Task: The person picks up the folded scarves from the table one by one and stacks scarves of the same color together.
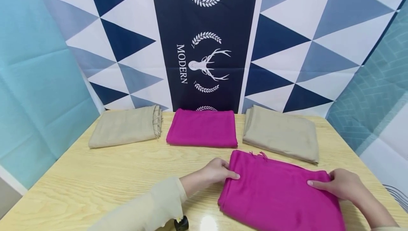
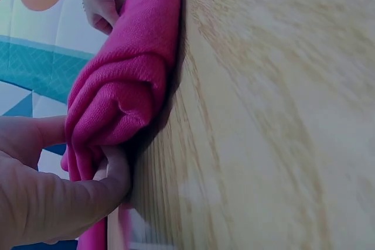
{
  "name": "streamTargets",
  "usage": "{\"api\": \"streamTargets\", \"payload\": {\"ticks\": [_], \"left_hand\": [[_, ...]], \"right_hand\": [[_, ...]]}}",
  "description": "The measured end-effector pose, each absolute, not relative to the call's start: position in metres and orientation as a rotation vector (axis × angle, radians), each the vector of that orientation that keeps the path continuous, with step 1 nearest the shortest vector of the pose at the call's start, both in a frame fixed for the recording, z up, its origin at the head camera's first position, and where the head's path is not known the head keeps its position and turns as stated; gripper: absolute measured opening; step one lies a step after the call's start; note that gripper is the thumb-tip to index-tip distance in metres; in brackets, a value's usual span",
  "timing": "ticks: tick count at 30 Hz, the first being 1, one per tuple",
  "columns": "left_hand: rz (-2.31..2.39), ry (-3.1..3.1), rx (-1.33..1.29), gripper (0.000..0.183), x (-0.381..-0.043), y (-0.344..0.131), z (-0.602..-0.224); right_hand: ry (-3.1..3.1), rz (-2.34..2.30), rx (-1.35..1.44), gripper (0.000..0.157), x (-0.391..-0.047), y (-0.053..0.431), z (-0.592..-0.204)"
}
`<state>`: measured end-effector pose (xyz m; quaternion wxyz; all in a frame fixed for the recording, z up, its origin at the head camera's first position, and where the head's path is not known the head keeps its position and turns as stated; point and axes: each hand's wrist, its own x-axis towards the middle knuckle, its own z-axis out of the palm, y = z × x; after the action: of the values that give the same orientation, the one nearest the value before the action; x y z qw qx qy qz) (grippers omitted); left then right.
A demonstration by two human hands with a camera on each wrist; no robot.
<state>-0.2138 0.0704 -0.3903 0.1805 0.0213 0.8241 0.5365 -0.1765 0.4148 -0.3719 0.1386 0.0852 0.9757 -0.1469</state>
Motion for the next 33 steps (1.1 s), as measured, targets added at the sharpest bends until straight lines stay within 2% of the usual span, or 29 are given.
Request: {"api": "streamTargets", "payload": {"ticks": [6, 12, 18, 28, 33], "left_hand": [[1.477, 2.359, 0.082, 0.039, -0.213, 0.059, -0.391], [1.515, 2.299, 0.082, 0.038, -0.213, 0.051, -0.389], [1.524, 2.302, 0.081, 0.033, -0.214, 0.042, -0.391], [1.574, 2.251, 0.077, 0.012, -0.216, 0.023, -0.396], [1.601, 2.233, 0.051, 0.013, -0.216, 0.015, -0.395]], "right_hand": [[2.853, -0.44, 0.199, 0.052, -0.179, 0.405, -0.371], [2.871, -0.471, 0.158, 0.047, -0.18, 0.399, -0.369], [2.889, -0.487, 0.118, 0.047, -0.183, 0.391, -0.369], [2.922, -0.487, 0.078, 0.048, -0.193, 0.372, -0.37], [2.913, -0.524, 0.087, 0.05, -0.195, 0.364, -0.37]]}}
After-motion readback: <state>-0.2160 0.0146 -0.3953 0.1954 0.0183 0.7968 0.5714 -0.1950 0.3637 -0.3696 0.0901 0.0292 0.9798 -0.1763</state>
